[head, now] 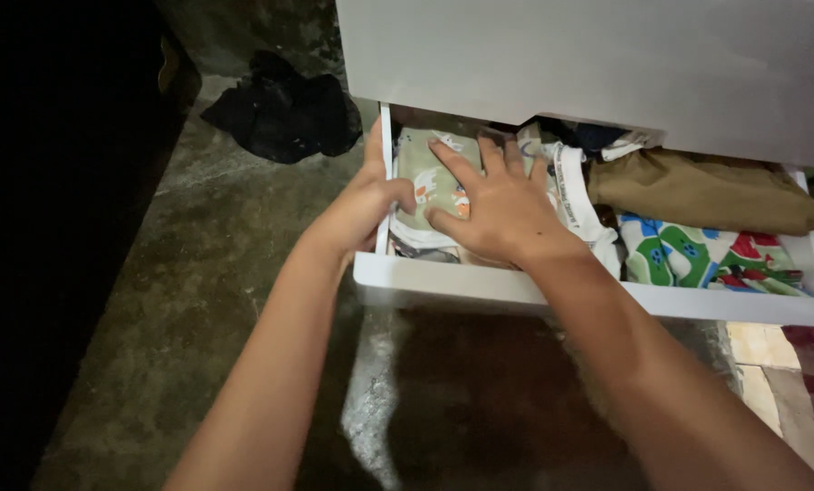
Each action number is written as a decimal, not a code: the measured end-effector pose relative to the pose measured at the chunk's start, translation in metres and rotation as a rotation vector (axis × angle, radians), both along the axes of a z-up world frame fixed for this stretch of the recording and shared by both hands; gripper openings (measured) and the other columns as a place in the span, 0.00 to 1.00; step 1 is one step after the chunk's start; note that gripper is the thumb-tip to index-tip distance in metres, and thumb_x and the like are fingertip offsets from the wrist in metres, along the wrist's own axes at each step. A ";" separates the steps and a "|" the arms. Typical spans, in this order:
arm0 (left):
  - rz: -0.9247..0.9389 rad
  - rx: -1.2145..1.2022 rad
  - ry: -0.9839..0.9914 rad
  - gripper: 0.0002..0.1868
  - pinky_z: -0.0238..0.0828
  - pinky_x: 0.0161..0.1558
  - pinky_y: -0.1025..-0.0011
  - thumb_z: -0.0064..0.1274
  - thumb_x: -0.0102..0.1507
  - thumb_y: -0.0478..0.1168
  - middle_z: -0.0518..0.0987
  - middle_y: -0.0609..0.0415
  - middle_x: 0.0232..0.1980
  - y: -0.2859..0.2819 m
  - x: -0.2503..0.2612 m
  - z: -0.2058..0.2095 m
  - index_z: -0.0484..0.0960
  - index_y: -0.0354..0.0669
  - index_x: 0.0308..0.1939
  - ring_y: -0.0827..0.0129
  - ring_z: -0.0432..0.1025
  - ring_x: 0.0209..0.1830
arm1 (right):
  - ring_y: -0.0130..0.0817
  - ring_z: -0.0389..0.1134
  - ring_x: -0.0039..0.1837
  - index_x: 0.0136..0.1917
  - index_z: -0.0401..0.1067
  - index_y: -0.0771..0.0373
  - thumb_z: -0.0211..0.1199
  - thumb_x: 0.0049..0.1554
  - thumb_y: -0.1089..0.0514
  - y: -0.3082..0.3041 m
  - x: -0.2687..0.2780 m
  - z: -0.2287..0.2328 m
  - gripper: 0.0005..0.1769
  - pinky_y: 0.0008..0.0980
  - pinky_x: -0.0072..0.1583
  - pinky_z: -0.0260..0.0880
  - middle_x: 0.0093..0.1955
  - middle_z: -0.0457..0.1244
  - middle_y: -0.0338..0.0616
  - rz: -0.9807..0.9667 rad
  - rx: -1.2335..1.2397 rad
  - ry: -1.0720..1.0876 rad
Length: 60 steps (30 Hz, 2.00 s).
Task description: Organizing clothes from a drawer onto a bed and folding items.
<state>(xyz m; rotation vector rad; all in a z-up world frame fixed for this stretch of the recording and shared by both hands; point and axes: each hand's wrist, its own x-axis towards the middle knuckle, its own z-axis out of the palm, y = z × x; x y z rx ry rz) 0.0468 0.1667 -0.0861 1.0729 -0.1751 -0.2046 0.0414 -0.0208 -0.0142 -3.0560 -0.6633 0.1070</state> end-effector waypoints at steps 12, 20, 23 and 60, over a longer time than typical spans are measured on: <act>0.065 0.084 0.039 0.62 0.68 0.36 0.75 0.40 0.47 0.22 0.67 0.47 0.68 -0.006 -0.023 0.008 0.34 0.61 0.82 0.65 0.68 0.47 | 0.69 0.46 0.77 0.82 0.44 0.31 0.55 0.53 0.30 0.015 0.010 -0.006 0.47 0.75 0.69 0.36 0.78 0.46 0.70 0.033 0.015 -0.049; 0.057 0.181 -0.038 0.60 0.66 0.33 0.75 0.41 0.53 0.21 0.70 0.46 0.64 -0.003 -0.010 0.007 0.29 0.59 0.83 0.71 0.67 0.38 | 0.61 0.52 0.77 0.82 0.44 0.27 0.55 0.53 0.31 0.028 0.012 0.010 0.47 0.71 0.73 0.39 0.77 0.51 0.62 -0.059 -0.019 0.077; 0.081 0.191 -0.077 0.59 0.68 0.35 0.74 0.41 0.54 0.22 0.69 0.46 0.65 -0.006 -0.012 0.003 0.29 0.58 0.83 0.71 0.69 0.40 | 0.61 0.52 0.77 0.82 0.46 0.28 0.55 0.53 0.31 0.022 0.014 0.005 0.46 0.71 0.72 0.39 0.77 0.52 0.62 -0.030 0.011 0.077; 0.356 0.206 0.095 0.55 0.67 0.39 0.73 0.39 0.47 0.22 0.70 0.53 0.67 -0.009 0.021 0.002 0.52 0.55 0.80 0.64 0.71 0.50 | 0.71 0.23 0.86 0.87 0.59 0.29 0.64 0.58 0.66 -0.029 0.014 0.004 0.51 0.95 0.66 0.27 0.93 0.30 0.44 0.161 -0.079 -0.733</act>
